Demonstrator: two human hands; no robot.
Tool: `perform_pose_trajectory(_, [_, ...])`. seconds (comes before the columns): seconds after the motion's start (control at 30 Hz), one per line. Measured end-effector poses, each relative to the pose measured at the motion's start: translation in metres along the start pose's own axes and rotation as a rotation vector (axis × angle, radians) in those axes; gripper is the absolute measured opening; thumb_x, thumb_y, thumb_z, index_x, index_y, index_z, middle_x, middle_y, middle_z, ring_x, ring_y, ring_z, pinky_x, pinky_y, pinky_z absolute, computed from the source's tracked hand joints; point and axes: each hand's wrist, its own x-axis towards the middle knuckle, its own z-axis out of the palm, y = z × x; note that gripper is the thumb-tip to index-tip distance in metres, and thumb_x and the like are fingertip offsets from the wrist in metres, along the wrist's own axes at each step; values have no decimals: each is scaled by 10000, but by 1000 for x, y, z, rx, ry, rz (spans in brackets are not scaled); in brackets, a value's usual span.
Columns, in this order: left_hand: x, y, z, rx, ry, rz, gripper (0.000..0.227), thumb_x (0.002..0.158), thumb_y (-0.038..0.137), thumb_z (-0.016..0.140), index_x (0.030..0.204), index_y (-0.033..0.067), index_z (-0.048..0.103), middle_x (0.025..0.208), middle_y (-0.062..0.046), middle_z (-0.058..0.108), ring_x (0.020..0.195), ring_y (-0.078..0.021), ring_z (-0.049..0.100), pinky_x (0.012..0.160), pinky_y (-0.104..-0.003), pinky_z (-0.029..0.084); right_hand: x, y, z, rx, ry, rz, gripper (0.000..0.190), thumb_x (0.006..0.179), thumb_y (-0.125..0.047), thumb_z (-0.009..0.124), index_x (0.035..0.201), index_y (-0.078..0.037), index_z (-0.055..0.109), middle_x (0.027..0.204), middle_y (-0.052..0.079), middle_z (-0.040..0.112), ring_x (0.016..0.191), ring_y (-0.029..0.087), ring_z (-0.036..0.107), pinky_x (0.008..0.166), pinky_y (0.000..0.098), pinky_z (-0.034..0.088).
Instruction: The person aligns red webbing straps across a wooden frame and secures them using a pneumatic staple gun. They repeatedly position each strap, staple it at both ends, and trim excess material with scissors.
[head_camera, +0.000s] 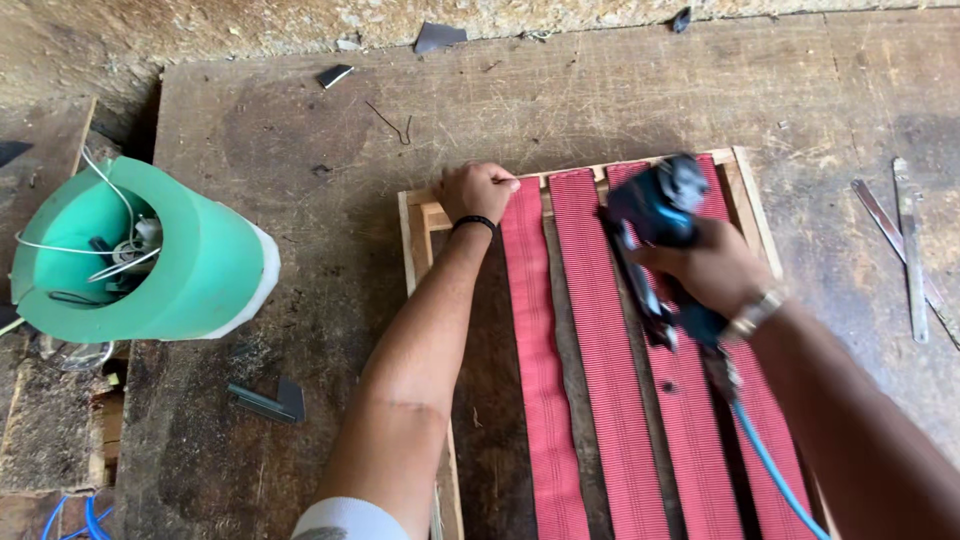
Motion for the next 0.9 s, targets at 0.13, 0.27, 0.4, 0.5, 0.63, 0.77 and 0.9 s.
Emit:
perform_pose_trajectory(0.13, [8,-4,-7,-137,-44,39,217,705,402,878,903,362,801,911,114,771,1123,-255,563,1074,-546,328,40,-62,54,57,-21,-51,206,817,-143,802,783,23,684,668,107,673,538,200,640,521,355,528])
perform_pose_trajectory(0.27, [0,-4,-2,-131,-87,38,146,718,389,888,836,342,817,947,121,751,1124,-233,559,1071,-549,317,59,-74,75,200,-45,15,138,826,-78,739,799,34,665,681,111,660,539,218,647,526,374,558])
perform_pose_trajectory(0.4, [-2,-4,0,-152,14,96,171,670,387,918,795,312,828,999,51,675,1082,-226,551,1091,-516,299,70,-78,88,122,-48,-29,113,835,-66,710,818,31,655,680,97,647,540,203,638,518,375,555])
perform_pose_trajectory(0.5, [0,-3,1,-146,-32,96,171,693,355,910,828,295,823,1007,54,663,1094,-218,545,1090,-522,285,75,-81,92,77,-31,-29,97,834,-65,699,817,25,666,682,101,658,538,202,638,515,373,556])
perform_pose_trajectory(0.63, [3,-9,1,-150,-137,88,246,724,343,896,948,302,804,1017,54,662,1102,-211,539,1085,-525,284,76,-84,92,18,-33,3,107,840,-64,697,806,27,654,681,104,650,547,204,634,522,377,553])
perform_pose_trajectory(0.77, [8,-20,6,-263,-139,171,363,772,168,859,1086,234,690,1006,48,667,1059,-206,554,1011,-457,359,74,-87,92,41,-37,12,123,841,-84,702,796,21,658,685,98,659,558,199,650,537,364,571])
perform_pose_trajectory(0.9, [15,-34,24,-340,-102,203,338,785,23,803,1026,149,602,912,6,664,918,-192,604,930,-393,429,73,-89,102,51,-47,74,100,812,-72,720,811,14,670,697,106,677,567,199,660,550,358,591])
